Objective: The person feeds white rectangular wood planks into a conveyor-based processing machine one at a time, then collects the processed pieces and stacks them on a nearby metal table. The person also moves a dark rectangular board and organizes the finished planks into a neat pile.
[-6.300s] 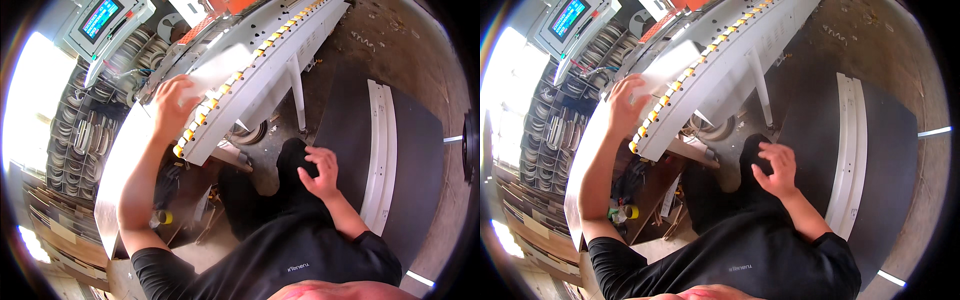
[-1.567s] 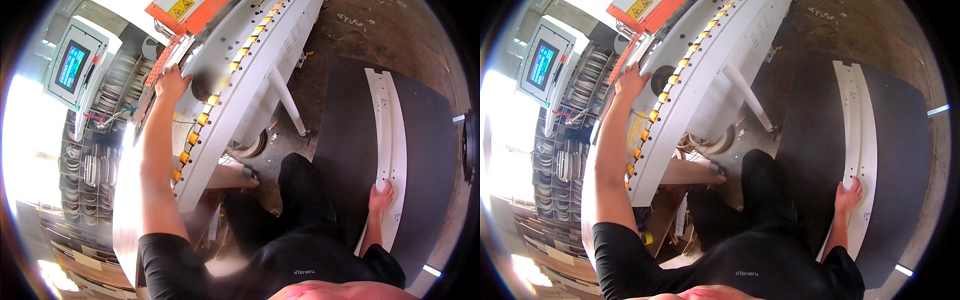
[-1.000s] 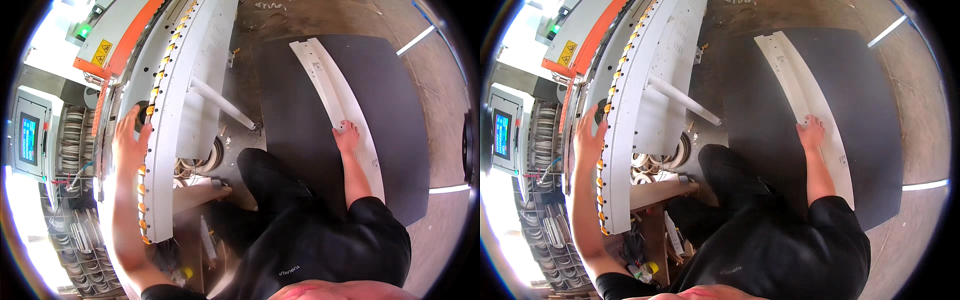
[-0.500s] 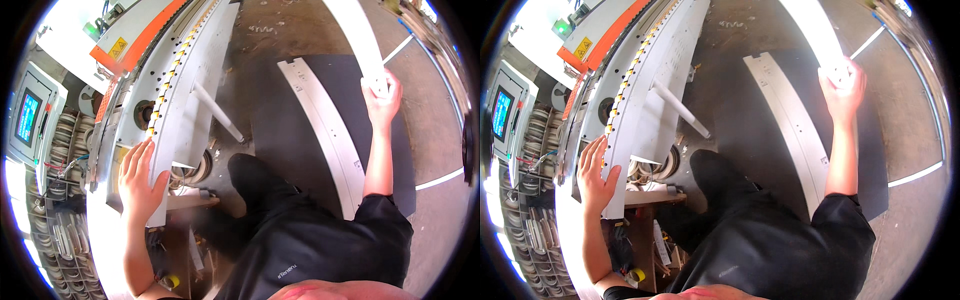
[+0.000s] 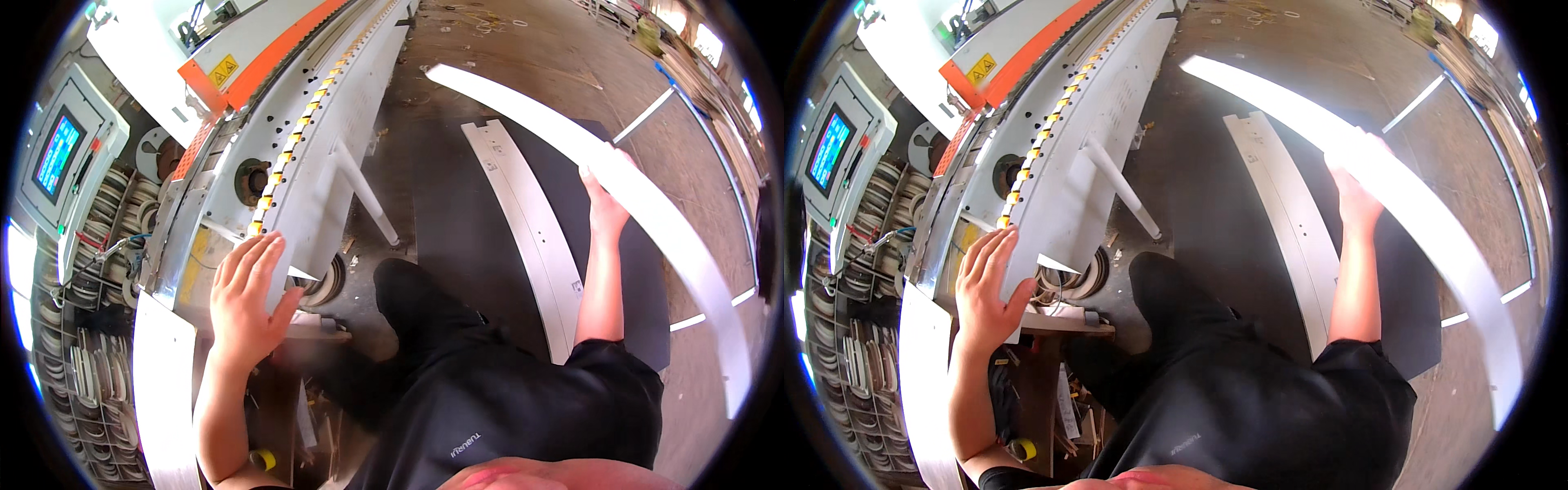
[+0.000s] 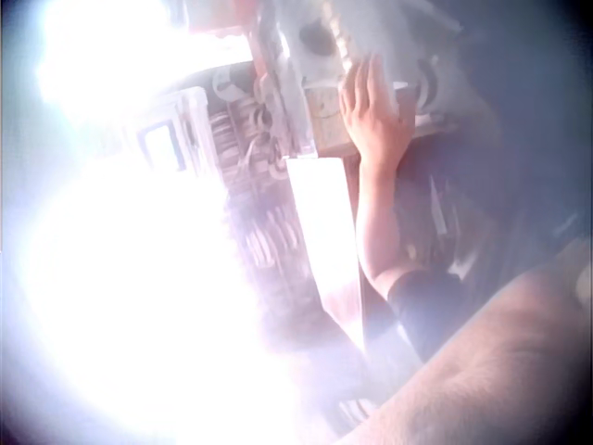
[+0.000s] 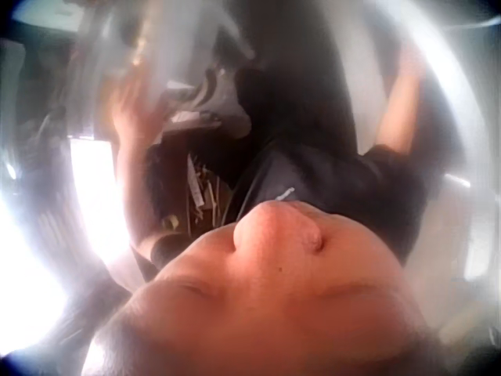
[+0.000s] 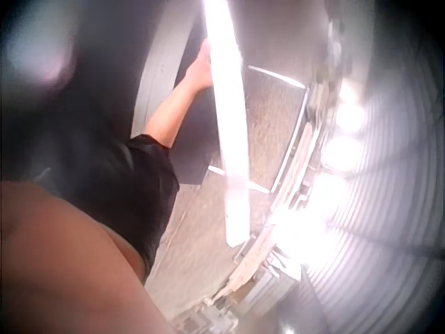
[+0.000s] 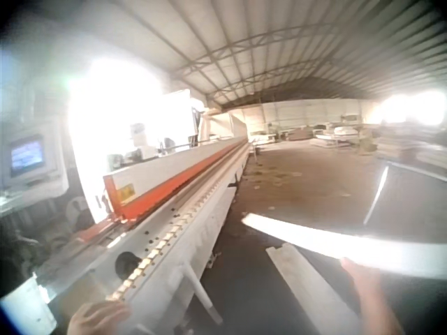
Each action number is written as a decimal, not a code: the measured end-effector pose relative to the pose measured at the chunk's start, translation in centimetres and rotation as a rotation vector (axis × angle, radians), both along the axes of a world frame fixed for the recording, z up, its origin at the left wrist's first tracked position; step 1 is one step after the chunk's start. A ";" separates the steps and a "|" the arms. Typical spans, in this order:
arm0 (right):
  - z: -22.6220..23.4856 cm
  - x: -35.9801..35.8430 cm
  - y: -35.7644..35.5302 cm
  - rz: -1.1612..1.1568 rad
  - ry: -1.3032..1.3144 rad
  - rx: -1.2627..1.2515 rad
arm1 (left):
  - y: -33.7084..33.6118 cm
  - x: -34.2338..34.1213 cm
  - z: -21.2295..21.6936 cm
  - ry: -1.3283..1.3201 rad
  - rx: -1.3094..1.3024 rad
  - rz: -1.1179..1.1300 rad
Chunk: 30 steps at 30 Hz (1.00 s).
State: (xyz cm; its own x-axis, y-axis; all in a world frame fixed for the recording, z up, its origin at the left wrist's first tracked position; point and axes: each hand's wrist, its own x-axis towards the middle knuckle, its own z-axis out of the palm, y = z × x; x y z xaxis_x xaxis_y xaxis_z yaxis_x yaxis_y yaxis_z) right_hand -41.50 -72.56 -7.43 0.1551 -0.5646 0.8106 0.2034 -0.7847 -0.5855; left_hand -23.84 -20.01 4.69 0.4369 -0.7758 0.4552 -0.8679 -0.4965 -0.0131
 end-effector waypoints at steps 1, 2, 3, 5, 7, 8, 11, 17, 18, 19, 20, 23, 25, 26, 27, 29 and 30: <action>-0.4 0.4 0.8 0.042 -0.014 -0.030 | -0.3 -0.2 0.2 -0.001 0.007 -0.021; -0.7 0.8 1.5 0.085 -0.028 -0.061 | -0.8 -0.4 0.4 -0.001 0.014 -0.042; -0.9 1.5 3.5 0.181 -0.096 0.023 | -1.4 -0.7 0.6 -0.008 0.006 -0.063; -1.7 2.0 4.8 0.268 -0.095 -0.016 | -3.0 -1.2 1.2 -0.032 -0.012 -0.141; -2.7 2.6 7.0 0.352 -0.066 -0.085 | -5.0 -1.9 1.9 -0.070 -0.035 -0.216; -2.8 2.9 8.6 0.420 -0.072 -0.110 | -6.1 -2.4 2.3 -0.092 -0.048 -0.257; -2.7 3.6 13.8 0.732 -0.094 -0.074 | -9.0 -4.2 3.2 -0.160 -0.038 -0.344; -0.7 6.0 21.7 1.323 -0.147 0.061 | -8.5 -5.3 1.6 -0.172 -0.029 -0.417; -0.6 6.1 22.6 1.418 -0.084 0.230 | -7.4 -5.4 1.5 -0.151 -0.031 -0.378; -0.9 6.4 22.7 1.398 -0.018 0.186 | -6.5 -5.4 1.4 -0.090 -0.026 -0.339; -1.3 7.1 22.6 1.374 0.048 0.143 | -5.5 -5.2 1.0 -0.088 -0.037 -0.280; -2.6 7.9 22.3 1.226 0.374 0.102 | -0.7 -4.4 0.6 -0.069 -0.021 -0.057; -4.9 8.8 22.9 1.217 0.395 0.198 | 4.2 -3.8 0.0 -0.059 -0.031 0.113; -5.5 8.9 23.0 1.236 0.401 0.267 | 6.3 -3.5 -0.4 -0.015 -0.048 0.208; -5.7 8.4 23.0 1.180 0.412 0.338 | 7.9 -2.9 -0.4 0.001 -0.062 0.267; -7.7 8.2 22.5 1.102 0.482 0.325 | 11.5 -2.4 -0.6 0.059 -0.111 0.407; -8.7 8.1 22.2 1.063 0.518 0.318 | 13.2 -2.0 -0.8 0.101 -0.145 0.479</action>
